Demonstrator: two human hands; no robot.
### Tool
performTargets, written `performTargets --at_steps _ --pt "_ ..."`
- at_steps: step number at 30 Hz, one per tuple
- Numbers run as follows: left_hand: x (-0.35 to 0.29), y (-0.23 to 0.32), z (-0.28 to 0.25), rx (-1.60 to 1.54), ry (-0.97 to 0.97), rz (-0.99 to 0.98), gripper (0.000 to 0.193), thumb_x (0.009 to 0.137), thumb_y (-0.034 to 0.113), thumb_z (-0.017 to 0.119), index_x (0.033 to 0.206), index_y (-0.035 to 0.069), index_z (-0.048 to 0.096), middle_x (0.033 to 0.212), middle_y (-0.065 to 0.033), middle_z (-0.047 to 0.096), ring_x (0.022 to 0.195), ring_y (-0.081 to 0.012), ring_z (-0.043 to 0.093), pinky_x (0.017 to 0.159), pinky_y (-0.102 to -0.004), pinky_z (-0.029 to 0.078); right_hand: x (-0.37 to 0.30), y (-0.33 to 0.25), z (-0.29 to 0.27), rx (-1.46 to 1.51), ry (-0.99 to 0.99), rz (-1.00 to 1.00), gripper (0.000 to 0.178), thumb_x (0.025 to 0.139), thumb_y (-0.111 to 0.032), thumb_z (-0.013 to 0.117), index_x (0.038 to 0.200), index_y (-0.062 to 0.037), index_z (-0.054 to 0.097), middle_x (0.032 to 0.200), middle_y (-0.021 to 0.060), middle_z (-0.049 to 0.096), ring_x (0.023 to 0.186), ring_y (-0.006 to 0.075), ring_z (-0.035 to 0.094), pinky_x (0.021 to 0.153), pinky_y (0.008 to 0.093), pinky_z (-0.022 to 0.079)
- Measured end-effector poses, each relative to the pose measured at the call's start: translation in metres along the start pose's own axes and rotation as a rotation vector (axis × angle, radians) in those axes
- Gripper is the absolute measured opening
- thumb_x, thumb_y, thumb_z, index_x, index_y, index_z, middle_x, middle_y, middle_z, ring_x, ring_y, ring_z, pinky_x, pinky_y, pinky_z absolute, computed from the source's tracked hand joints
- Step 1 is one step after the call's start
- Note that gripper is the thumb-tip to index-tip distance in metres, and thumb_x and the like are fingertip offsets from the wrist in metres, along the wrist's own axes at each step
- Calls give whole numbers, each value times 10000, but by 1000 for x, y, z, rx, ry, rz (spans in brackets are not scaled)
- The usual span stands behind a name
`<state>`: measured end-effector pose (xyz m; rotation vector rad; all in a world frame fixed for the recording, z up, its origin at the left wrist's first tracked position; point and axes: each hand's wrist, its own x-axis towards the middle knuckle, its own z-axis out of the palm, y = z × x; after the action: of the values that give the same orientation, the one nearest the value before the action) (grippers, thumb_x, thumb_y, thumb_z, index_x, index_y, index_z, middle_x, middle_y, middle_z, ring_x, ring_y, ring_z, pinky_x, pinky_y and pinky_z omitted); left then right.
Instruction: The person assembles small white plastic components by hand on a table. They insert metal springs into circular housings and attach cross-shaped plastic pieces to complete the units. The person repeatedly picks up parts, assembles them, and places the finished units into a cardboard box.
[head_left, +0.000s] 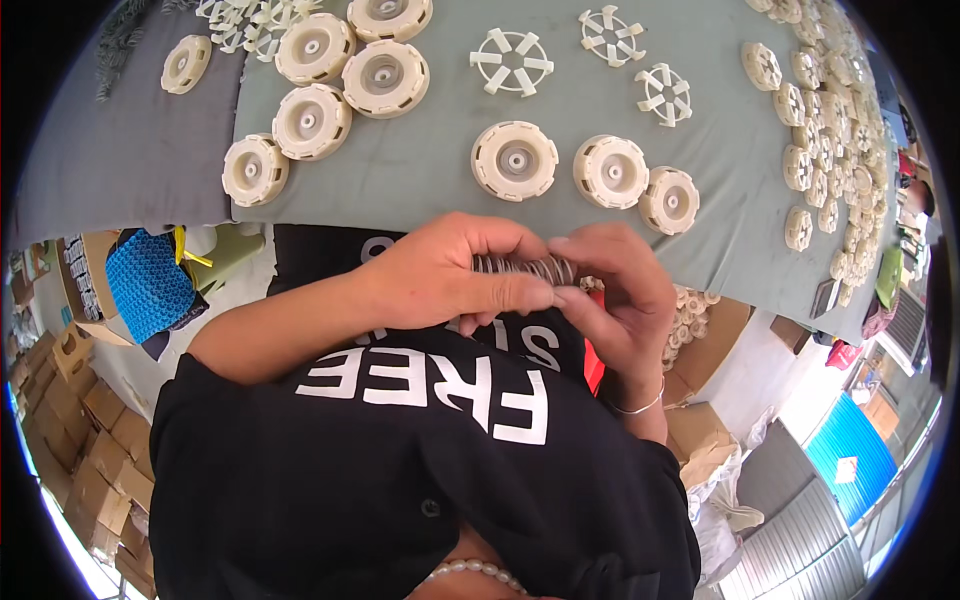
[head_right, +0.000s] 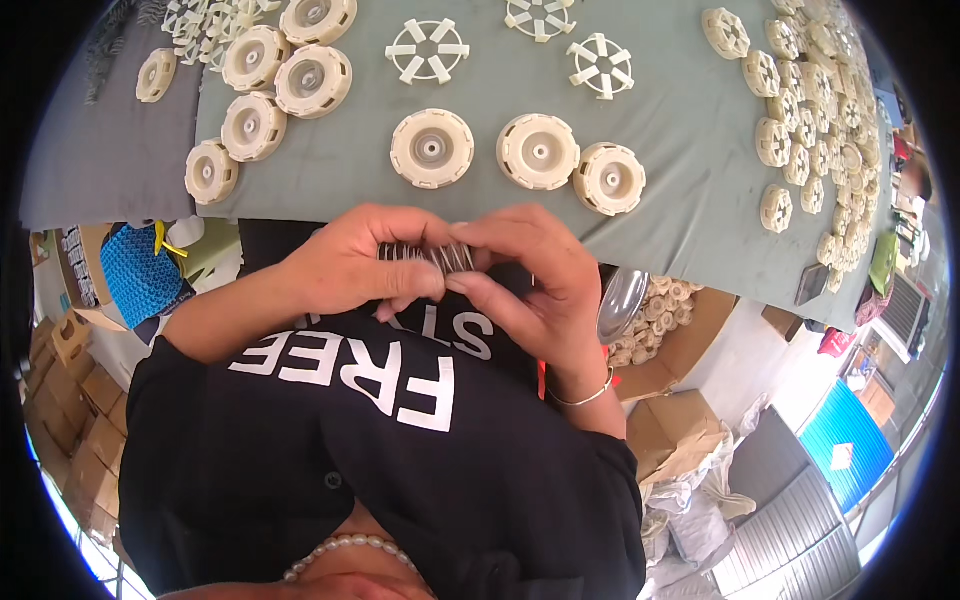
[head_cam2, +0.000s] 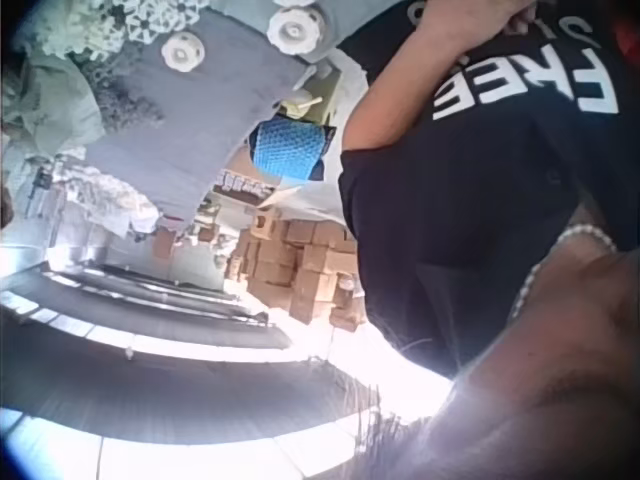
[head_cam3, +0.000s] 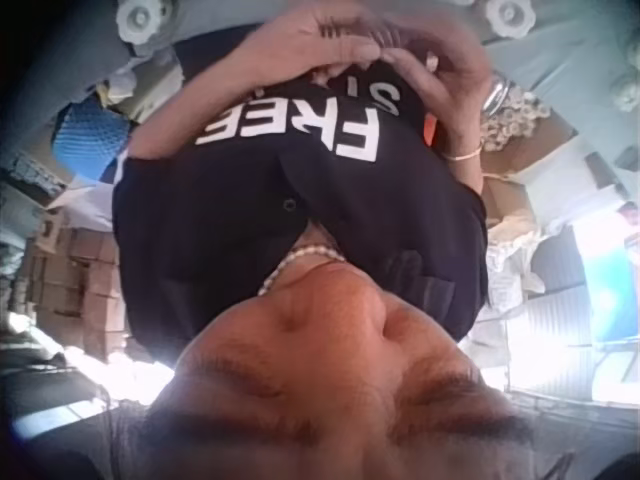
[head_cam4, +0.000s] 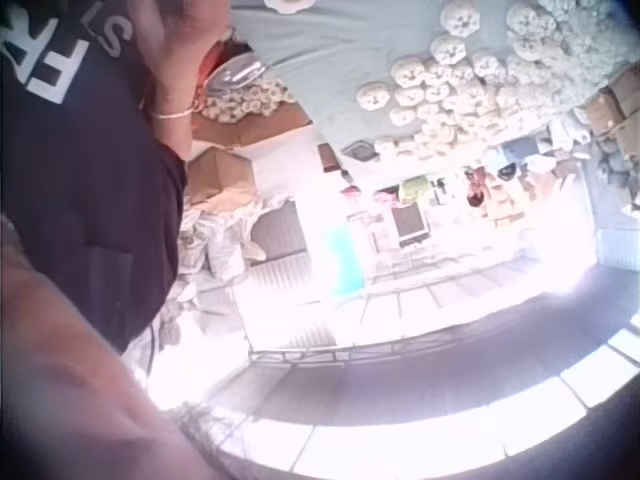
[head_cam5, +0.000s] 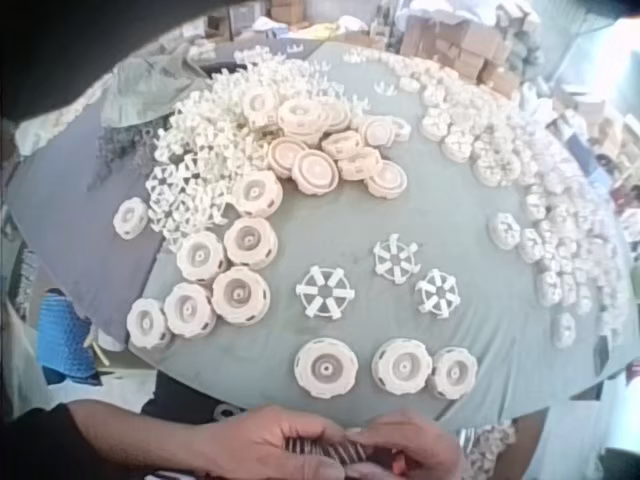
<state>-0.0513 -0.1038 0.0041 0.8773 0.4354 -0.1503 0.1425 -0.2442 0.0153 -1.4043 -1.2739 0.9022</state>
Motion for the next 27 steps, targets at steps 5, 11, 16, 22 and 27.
performTargets --at_steps 5,11,16,22,27 --pt "-1 11 -26 -352 -320 -327 265 1053 225 680 1161 -15 704 877 -85 715 609 -82 617 523 -215 494 -1 -5 -4 312 168 -88 380 764 8 881 1108 28 721 977 138 703 905 235 677 778 336 533" --pt "-6 13 -8 -46 -73 -2 206 1018 159 713 1174 23 712 1002 -57 724 763 -91 665 578 -227 543 33 9 -34 -618 305 7 387 690 -39 951 1027 -23 763 961 50 681 722 95 581 617 262 484" --pt "-12 16 -19 68 -65 -72 194 993 154 744 1136 25 724 1034 -30 726 885 -75 666 646 -234 554 49 8 -20 -760 298 -156 363 716 -78 937 1037 -58 769 998 47 671 756 175 627 629 300 507" --pt "-4 2 -20 317 -208 -5 205 971 163 769 1096 8 725 1033 -38 730 985 -125 667 919 -307 521 68 4 33 -787 59 -374 348 764 -10 878 1089 -69 769 1114 55 709 877 189 674 709 363 521" --pt "-4 1 -24 459 -171 72 241 987 171 734 1178 26 714 1054 -49 707 984 -136 667 885 -313 546 42 8 2 -381 300 -228 416 790 67 793 1189 -26 721 1137 99 678 914 232 688 799 342 562"
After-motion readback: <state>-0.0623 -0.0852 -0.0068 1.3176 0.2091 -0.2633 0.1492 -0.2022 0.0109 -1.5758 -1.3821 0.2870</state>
